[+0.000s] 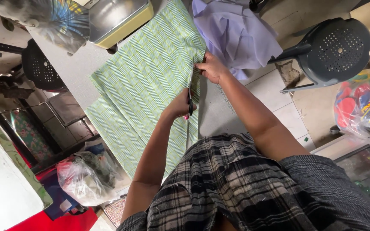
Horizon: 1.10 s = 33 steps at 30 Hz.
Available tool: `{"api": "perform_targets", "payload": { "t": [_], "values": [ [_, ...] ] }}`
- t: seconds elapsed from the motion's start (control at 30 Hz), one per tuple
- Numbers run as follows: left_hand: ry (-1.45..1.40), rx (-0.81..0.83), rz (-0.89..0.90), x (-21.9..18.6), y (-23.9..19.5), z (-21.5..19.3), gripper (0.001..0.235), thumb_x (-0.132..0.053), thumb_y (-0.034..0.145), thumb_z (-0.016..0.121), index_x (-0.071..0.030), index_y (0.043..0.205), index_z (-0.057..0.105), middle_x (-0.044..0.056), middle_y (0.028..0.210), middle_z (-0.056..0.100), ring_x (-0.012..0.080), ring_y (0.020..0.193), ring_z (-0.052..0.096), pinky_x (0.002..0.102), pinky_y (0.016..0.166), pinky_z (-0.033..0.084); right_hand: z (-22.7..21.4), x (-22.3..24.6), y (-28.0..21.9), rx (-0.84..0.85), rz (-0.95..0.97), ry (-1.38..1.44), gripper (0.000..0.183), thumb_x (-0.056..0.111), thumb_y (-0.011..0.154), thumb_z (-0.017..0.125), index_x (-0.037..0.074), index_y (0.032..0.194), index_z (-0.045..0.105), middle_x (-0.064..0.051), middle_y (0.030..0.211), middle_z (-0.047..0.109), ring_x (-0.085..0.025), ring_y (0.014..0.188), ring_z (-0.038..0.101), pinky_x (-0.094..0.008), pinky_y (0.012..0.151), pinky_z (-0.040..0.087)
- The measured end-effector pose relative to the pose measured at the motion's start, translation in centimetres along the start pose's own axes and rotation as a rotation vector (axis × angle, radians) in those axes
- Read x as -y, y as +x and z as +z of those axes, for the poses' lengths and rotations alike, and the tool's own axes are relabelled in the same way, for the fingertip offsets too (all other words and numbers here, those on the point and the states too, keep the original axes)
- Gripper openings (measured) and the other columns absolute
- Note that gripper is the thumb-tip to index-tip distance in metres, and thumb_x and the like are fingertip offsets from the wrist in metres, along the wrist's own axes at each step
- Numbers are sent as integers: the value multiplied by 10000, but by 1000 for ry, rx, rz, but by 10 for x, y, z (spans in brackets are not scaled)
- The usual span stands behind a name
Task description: Cutting green checkered fabric with scissors on a workbench in a sewing factory.
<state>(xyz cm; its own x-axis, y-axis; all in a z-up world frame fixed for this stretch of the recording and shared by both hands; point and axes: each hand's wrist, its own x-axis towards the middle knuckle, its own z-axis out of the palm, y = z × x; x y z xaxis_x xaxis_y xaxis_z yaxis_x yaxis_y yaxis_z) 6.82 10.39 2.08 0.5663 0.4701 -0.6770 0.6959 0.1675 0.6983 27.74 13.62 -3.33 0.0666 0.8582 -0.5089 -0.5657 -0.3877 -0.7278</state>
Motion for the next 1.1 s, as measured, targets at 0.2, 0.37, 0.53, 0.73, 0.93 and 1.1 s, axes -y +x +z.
{"api": "perform_targets", "payload": {
  "t": [0.2, 0.37, 0.53, 0.73, 0.93, 1.1],
  "values": [
    [60, -44, 11, 4, 5, 3, 549, -197, 774, 762, -67, 1255, 533, 182, 877, 652, 434, 919, 699, 506, 841, 533, -8, -5, -5, 26, -51, 20, 409, -109, 820, 770, 134, 1135, 676, -1, 1073, 733, -153, 948, 734, -326, 831, 642],
    [40, -52, 17, 10, 17, 0, 555, -222, 752, 791, -79, 1233, 553, 174, 877, 650, 419, 913, 698, 500, 832, 531, 2, 4, -11, 45, -81, 13, 434, -120, 805, 781, 134, 1142, 680, 7, 1078, 732, -144, 944, 724, -326, 836, 644],
    [44, -43, 16, -8, 22, -11, 590, -242, 763, 781, -63, 1268, 535, 208, 911, 650, 461, 956, 687, 529, 861, 523, -5, -7, -1, 73, -100, -19, 451, -130, 797, 772, 139, 1145, 670, 13, 1066, 723, -148, 940, 706, -324, 836, 635],
    [66, -60, 17, -10, 28, -12, 580, -233, 771, 774, -79, 1276, 532, 213, 922, 647, 470, 973, 685, 528, 868, 526, -13, -12, 9, 107, -109, -23, 546, -145, 789, 789, 135, 1241, 668, -7, 1172, 729, -162, 1014, 701, -334, 883, 615],
    [34, -77, 23, 0, 31, -7, 619, -311, 742, 822, -97, 1244, 529, 213, 930, 651, 472, 964, 679, 530, 865, 526, -15, -2, 27, 80, -43, -21, 647, -22, 785, 863, 182, 1349, 620, 16, 1321, 673, -201, 1143, 668, -410, 991, 570],
    [70, -74, 10, -9, 21, -8, 591, -273, 733, 803, -113, 1232, 530, 210, 950, 652, 463, 982, 681, 534, 871, 524, -19, 22, 56, 77, -112, 10, 506, 50, 909, 824, 96, 1365, 610, -83, 1399, 603, -280, 1331, 551, -509, 1065, 455]
  ]
}}
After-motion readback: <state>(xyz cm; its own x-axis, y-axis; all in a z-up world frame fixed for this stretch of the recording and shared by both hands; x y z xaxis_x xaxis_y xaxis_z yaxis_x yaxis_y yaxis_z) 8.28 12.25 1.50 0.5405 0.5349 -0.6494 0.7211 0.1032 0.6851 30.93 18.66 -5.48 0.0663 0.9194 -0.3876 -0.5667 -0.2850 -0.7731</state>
